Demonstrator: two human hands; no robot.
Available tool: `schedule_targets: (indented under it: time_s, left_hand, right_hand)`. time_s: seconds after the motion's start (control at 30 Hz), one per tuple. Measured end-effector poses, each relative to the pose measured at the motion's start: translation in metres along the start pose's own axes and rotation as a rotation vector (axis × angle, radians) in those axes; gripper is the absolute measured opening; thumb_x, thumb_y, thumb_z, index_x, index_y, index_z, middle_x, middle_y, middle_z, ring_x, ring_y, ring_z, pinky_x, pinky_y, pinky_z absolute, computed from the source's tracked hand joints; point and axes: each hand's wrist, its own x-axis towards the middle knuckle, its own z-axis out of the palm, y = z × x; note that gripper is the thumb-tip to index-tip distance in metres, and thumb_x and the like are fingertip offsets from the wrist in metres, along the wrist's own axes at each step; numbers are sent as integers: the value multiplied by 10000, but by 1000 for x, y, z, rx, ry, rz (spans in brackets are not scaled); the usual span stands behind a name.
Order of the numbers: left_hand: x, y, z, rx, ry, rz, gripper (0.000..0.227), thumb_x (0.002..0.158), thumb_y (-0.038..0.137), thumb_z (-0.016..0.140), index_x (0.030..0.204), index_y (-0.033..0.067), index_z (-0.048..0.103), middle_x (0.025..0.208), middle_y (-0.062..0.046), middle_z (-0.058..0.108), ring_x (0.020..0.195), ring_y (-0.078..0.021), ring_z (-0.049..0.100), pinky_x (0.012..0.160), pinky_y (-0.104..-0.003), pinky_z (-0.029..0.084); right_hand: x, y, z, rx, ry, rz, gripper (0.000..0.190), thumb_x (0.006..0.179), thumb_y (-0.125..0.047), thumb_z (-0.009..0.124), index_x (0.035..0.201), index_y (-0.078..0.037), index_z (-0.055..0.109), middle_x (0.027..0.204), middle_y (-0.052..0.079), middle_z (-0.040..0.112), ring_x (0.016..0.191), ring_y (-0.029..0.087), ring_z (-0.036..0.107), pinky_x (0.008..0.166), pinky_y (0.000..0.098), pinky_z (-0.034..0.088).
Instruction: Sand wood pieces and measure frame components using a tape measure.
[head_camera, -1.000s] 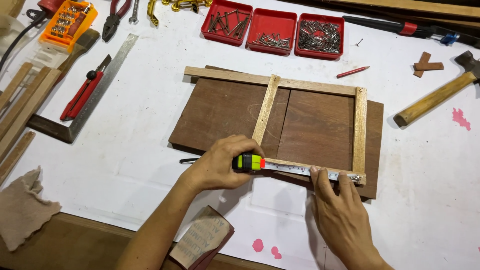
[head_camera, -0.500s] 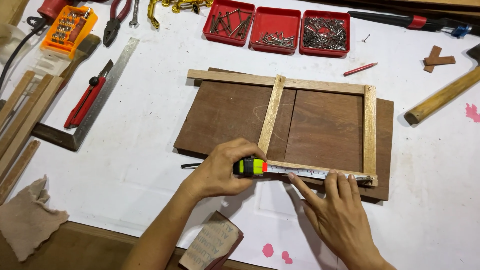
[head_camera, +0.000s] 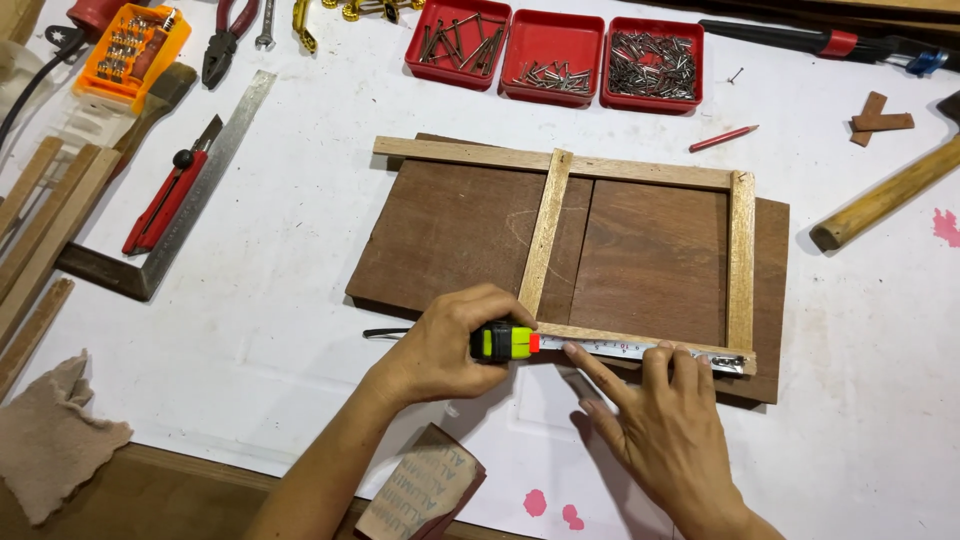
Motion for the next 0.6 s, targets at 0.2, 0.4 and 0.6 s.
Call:
schedule_targets:
  time_s: [0.2, 0.4, 0.6]
  left_hand:
    - [1, 5, -4, -21, -55, -115, 381, 668, 35, 712, 1042, 105, 692, 894, -29, 710, 749, -148, 703, 630, -312, 587]
    - [-1, 3, -4, -23, 4, -37, 356, 651, 15, 727, 996, 101, 702, 940, -35, 729, 826, -161, 729, 704, -317, 593]
    - [0, 4, -6, -37, 0, -66, 347, 626, 11, 733, 961, 89, 693, 927, -35, 733, 815, -158, 731, 699, -316, 597]
  right_hand:
    - [5, -5, -4, 17, -65, 31, 698, 877, -675, 348, 1558, -560, 244, 1056, 158, 483, 937, 331, 465, 874, 499, 428]
    - [6, -6, -1, 17, -10, 47, 699, 853, -696, 361, 1536, -572, 277, 1051, 154, 494, 920, 323, 473, 880, 522, 433]
    - [9, -7, -6, -5, -82, 52, 719, 850, -714, 352, 1549, -581, 249, 1048, 137, 495, 908, 306, 474, 884, 512, 434]
